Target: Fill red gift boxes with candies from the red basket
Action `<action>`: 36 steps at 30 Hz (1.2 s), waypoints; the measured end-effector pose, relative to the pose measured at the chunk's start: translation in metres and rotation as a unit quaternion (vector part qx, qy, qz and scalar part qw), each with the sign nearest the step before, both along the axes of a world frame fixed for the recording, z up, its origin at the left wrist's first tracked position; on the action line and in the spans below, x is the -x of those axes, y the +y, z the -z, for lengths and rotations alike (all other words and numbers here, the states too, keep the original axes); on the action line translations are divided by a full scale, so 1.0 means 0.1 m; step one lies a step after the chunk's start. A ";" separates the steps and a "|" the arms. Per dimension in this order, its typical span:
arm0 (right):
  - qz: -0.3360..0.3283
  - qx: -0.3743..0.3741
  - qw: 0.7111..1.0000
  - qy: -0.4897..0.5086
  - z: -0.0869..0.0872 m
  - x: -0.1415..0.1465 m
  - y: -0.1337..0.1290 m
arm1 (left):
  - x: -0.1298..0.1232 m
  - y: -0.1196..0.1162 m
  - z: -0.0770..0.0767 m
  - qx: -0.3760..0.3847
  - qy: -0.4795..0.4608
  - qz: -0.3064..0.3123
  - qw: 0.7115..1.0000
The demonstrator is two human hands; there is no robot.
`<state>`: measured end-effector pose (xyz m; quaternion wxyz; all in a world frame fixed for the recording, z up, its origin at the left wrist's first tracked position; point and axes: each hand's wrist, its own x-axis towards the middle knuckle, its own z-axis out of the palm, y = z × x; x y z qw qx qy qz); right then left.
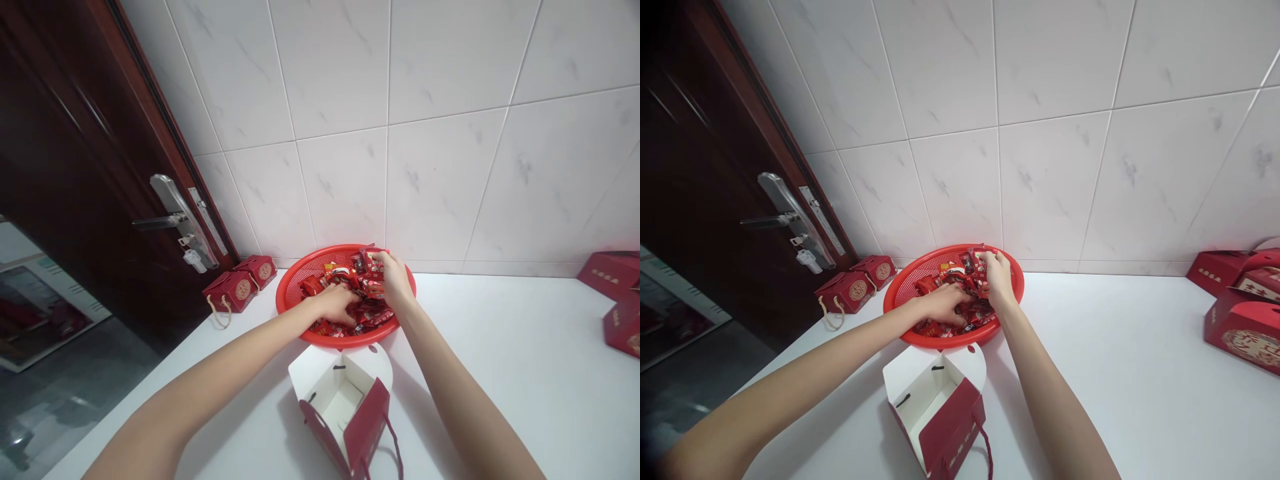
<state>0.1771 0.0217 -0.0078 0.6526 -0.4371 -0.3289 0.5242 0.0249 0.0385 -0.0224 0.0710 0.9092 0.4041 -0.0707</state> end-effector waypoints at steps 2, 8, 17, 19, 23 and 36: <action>0.002 0.000 1.000 0.007 -0.01 0.00 -0.01 | -0.02 0.00 0.00 -0.011 0.006 -0.003 1.000; 0.008 0.001 1.000 0.025 -0.07 0.02 -0.05 | -0.01 0.01 0.03 0.002 -0.013 -0.013 1.000; -0.028 -0.002 0.998 0.051 -0.04 0.00 -0.03 | 0.12 0.07 -0.05 0.055 -0.211 -0.089 0.972; -0.035 0.007 0.997 0.065 -0.03 -0.01 -0.02 | 0.15 0.10 -0.08 0.050 -0.274 -0.117 0.953; -0.040 0.017 0.994 0.098 -0.02 -0.01 0.02 | 0.17 0.12 -0.13 0.052 -0.363 -0.148 0.919; -0.055 0.008 0.991 0.125 -0.02 -0.03 0.03 | 0.22 0.03 -0.20 0.164 -0.552 -0.112 0.810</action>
